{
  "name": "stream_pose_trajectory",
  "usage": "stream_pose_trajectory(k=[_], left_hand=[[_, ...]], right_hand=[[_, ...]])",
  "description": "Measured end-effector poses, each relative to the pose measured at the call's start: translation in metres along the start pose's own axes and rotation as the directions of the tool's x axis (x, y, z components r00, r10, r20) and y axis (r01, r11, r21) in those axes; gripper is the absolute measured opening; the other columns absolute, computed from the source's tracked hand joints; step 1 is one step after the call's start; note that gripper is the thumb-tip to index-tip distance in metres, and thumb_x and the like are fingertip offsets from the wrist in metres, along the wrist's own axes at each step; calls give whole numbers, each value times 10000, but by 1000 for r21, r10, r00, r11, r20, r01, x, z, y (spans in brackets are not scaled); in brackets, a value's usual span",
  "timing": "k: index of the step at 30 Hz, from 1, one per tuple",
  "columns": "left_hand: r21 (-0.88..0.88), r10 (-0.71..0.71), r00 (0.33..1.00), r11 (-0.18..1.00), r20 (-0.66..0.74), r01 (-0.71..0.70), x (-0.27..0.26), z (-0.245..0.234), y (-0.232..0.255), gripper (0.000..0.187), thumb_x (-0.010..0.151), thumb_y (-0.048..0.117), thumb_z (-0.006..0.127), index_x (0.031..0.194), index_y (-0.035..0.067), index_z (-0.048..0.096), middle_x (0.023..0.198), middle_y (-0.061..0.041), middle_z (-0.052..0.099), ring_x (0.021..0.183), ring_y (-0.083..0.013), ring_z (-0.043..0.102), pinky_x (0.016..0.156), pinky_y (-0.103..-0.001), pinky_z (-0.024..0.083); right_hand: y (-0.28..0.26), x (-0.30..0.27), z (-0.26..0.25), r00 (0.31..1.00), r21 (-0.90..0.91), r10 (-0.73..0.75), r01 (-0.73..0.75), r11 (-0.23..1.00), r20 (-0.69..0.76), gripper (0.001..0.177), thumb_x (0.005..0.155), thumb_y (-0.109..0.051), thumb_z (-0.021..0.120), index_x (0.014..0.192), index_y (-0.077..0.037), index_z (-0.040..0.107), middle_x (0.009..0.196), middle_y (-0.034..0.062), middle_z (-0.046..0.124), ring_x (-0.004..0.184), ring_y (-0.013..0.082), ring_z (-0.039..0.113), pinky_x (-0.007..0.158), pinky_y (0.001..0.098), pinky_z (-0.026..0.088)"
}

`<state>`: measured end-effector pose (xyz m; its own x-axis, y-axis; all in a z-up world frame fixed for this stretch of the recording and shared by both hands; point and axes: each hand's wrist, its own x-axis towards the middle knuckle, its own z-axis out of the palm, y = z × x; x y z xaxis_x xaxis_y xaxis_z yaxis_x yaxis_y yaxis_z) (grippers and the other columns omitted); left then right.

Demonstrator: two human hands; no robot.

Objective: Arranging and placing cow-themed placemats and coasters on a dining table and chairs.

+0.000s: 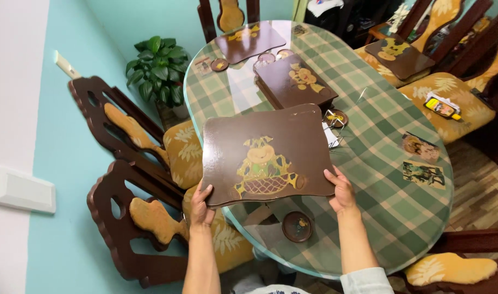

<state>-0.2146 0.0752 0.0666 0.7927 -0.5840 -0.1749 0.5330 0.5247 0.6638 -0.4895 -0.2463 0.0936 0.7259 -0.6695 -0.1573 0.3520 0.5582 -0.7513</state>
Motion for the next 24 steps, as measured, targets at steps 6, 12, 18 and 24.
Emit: stream_pose_trajectory(k=[6,12,18,24], left_hand=[[-70,6,994,998,108,2,-20,51,19,612,887,32,538,1485,-58,445,1443,-198,601,1342,-290,564,1154,-410,417],[-273,-32,966,956,256,104,-27,52,9,655,857,-16,522,1502,-77,429,1455,-211,560,1346,-352,530,1160,-483,374],[-283,-98,955,942,281,180,-36,68,-13,579,894,-6,552,1461,-89,477,1410,-207,583,1336,-349,533,1175,-500,372],[-249,-74,939,954,335,164,-78,140,-31,530,866,0,548,1390,-80,538,1362,-203,625,1305,-352,558,1170,-510,380]], right_hand=[[-20,-30,11,994,88,-46,55,995,-98,528,932,-145,591,1436,5,544,1319,133,663,1203,247,619,1055,394,457],[-21,-78,6,968,249,-117,172,953,-221,521,893,-107,597,1395,30,562,1309,142,656,1201,296,609,1054,452,449],[-54,-132,-2,937,312,-158,258,914,-311,528,877,-120,607,1386,17,583,1318,123,659,1199,288,607,1058,451,434],[-109,-181,-23,912,268,-273,358,894,-306,546,866,-112,626,1397,6,577,1339,107,648,1241,274,591,1105,426,414]])
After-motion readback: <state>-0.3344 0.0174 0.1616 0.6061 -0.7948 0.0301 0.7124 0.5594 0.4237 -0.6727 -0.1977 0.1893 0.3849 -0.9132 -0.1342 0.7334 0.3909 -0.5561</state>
